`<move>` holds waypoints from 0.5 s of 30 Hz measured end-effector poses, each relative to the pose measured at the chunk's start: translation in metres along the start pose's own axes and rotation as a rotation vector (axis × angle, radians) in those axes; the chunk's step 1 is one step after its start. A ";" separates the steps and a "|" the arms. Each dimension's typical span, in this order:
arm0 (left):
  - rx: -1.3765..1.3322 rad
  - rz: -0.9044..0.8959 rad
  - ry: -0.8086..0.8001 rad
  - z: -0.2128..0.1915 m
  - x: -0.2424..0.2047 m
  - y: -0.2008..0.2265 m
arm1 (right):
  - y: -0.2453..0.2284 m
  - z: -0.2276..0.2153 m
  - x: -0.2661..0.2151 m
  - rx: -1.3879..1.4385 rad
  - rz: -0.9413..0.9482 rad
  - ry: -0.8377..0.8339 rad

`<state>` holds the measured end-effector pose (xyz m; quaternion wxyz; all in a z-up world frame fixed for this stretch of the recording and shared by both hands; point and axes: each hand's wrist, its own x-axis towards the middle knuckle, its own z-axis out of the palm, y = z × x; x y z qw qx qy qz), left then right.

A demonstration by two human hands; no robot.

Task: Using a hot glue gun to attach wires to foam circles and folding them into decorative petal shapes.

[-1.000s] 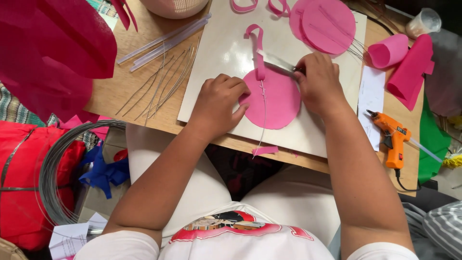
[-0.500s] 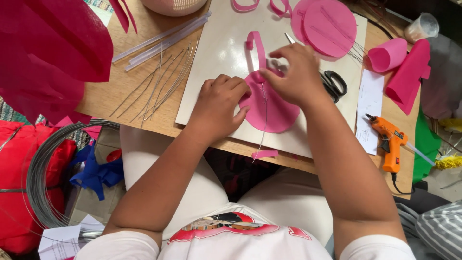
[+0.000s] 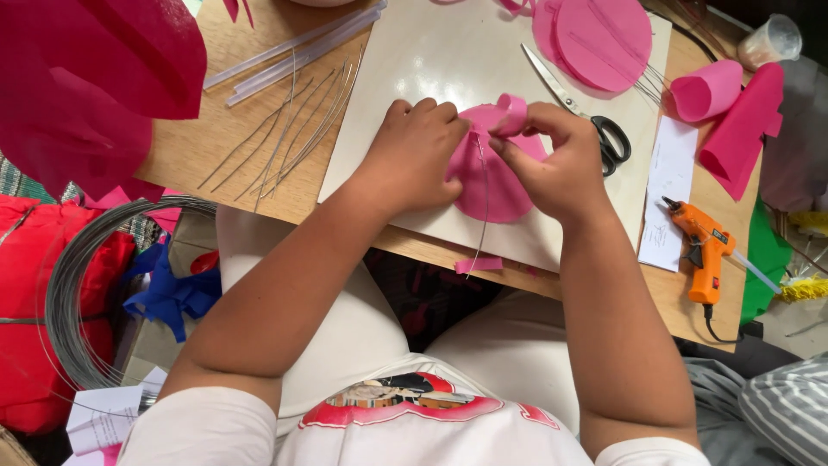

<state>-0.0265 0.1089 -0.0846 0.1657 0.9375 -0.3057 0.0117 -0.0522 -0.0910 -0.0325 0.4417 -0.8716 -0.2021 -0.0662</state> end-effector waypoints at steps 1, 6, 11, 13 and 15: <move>-0.003 -0.001 -0.001 0.001 0.001 0.000 | -0.002 -0.001 -0.007 0.000 0.002 -0.002; 0.112 0.095 0.087 0.006 0.004 -0.007 | 0.000 -0.003 -0.039 -0.202 -0.231 0.034; 0.202 0.191 0.093 0.009 0.006 -0.010 | 0.008 0.003 -0.057 -0.306 -0.295 0.061; 0.234 0.206 0.109 0.008 0.005 -0.011 | 0.013 0.006 -0.062 -0.330 -0.320 0.074; 0.165 0.214 0.097 0.005 0.002 -0.010 | 0.019 0.009 -0.069 -0.418 -0.326 0.076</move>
